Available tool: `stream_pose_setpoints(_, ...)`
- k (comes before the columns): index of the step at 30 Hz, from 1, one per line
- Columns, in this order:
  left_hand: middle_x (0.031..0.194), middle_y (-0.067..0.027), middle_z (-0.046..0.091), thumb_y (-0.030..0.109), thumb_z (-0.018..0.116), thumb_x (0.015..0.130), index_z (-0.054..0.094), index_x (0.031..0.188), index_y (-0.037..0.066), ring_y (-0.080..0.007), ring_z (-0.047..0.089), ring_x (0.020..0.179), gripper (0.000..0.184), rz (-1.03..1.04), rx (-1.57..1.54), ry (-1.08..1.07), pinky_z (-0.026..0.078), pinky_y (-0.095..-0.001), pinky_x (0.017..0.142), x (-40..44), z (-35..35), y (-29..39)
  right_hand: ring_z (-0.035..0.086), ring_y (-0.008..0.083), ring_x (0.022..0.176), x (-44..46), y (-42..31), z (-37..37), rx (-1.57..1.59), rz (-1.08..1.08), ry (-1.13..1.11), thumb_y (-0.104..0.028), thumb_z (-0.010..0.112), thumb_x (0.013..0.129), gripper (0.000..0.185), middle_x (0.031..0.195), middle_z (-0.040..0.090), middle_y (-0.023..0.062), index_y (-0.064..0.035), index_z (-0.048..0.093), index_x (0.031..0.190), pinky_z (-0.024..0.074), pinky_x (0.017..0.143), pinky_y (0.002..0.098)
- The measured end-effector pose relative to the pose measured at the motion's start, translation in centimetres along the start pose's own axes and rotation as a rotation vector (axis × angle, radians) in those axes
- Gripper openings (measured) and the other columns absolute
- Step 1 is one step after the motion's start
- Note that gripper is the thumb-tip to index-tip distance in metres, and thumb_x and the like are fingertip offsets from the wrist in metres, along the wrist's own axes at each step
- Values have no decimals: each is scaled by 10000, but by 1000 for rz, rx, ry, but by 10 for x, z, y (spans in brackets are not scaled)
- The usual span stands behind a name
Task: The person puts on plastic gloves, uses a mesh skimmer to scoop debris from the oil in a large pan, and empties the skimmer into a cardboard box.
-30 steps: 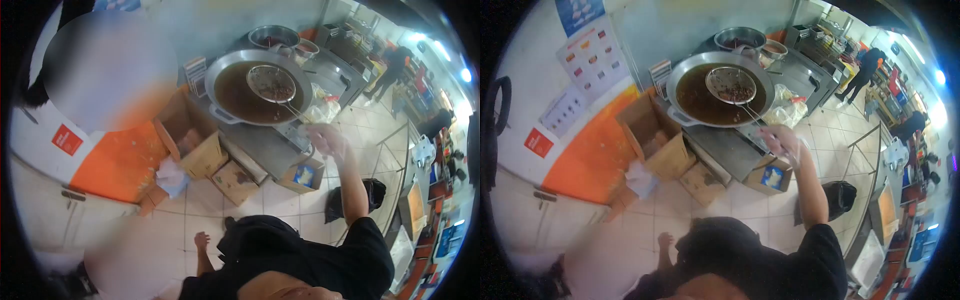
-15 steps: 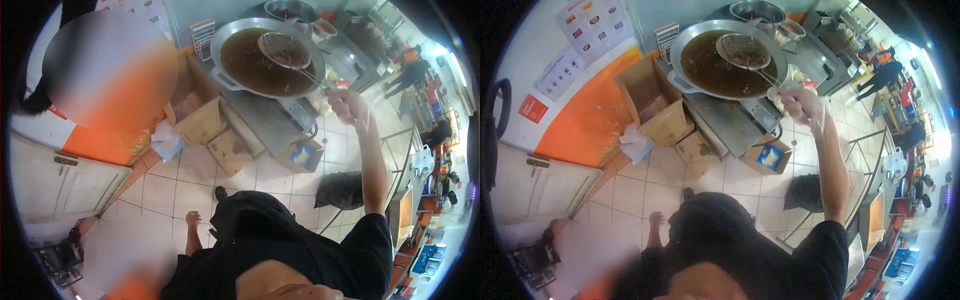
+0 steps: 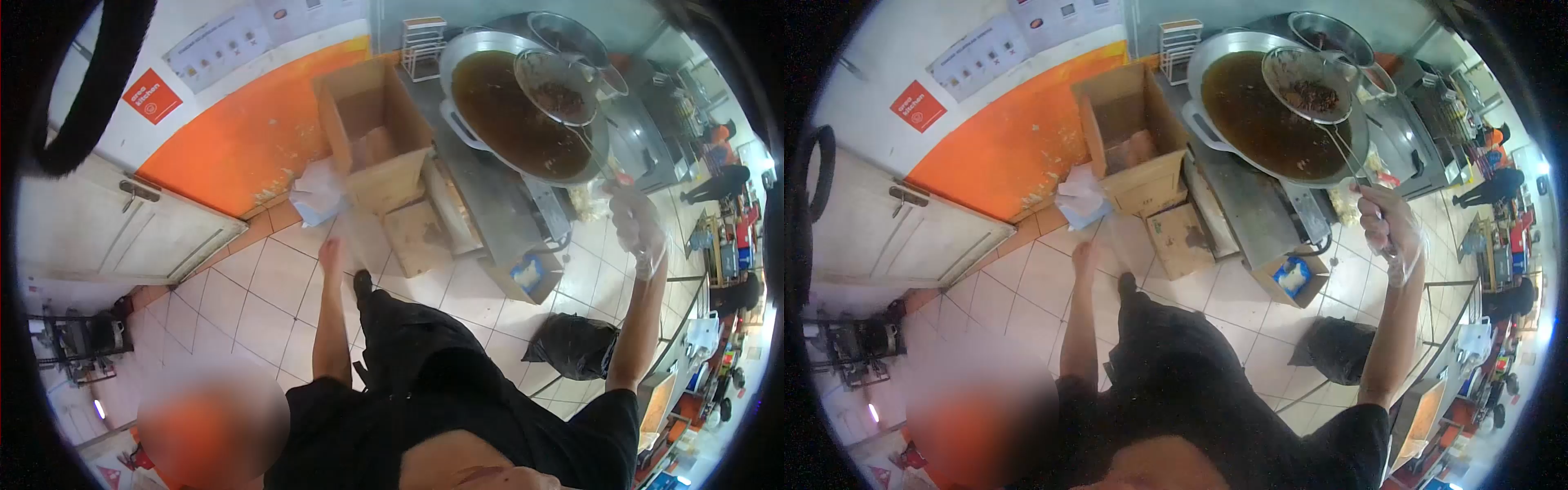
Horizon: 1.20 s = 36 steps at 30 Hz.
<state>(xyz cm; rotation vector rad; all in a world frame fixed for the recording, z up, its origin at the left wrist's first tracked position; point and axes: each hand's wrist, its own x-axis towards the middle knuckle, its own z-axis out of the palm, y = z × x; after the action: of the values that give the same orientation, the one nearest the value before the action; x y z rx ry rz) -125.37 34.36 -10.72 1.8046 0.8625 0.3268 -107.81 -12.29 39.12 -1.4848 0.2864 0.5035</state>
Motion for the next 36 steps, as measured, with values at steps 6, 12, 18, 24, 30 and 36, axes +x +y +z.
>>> stream_pose_setpoints(6,875,-231,635,407,638,765,638,906,-26,-384,601,894,456,154,233,195,462,-449,781,146,51,175,287,10,354,13,0,136,74,-23,-39,-143,426,942,193,545,320,-56,-6,527,1033,193,275,173)
stream_pose_setpoints(12,924,-239,646,415,701,706,652,881,-31,-334,644,851,482,137,521,-71,503,-400,768,231,60,125,313,52,321,59,21,272,40,15,-83,-164,451,924,206,517,373,-31,4,543,1002,210,271,203)
stream_pose_setpoints(18,830,-183,644,216,674,767,634,889,-36,-230,660,703,283,42,132,-259,529,-341,620,237,7,81,358,72,347,118,88,341,-199,150,-65,-161,478,913,227,517,407,-13,10,540,1049,281,299,232)
stream_pose_setpoints(24,986,-60,592,136,660,777,562,1069,17,-195,574,930,331,-260,-593,-529,503,-292,719,220,-25,68,640,301,844,271,230,361,-1411,-360,-126,-201,609,752,232,860,647,196,-18,656,886,522,710,430)
stream_pose_setpoints(30,803,-21,602,45,676,690,614,927,-17,-101,535,625,253,-286,-634,-492,417,-221,521,241,-18,38,658,322,901,323,216,435,-1217,94,65,-104,591,679,262,891,666,215,3,683,900,550,704,396)
stream_pose_setpoints(36,733,-34,586,0,659,684,598,904,-46,-93,491,569,233,-251,-531,-605,365,-245,481,235,-30,70,653,322,832,356,244,448,-1932,-294,-678,-102,634,668,269,878,665,189,27,689,898,546,672,409)
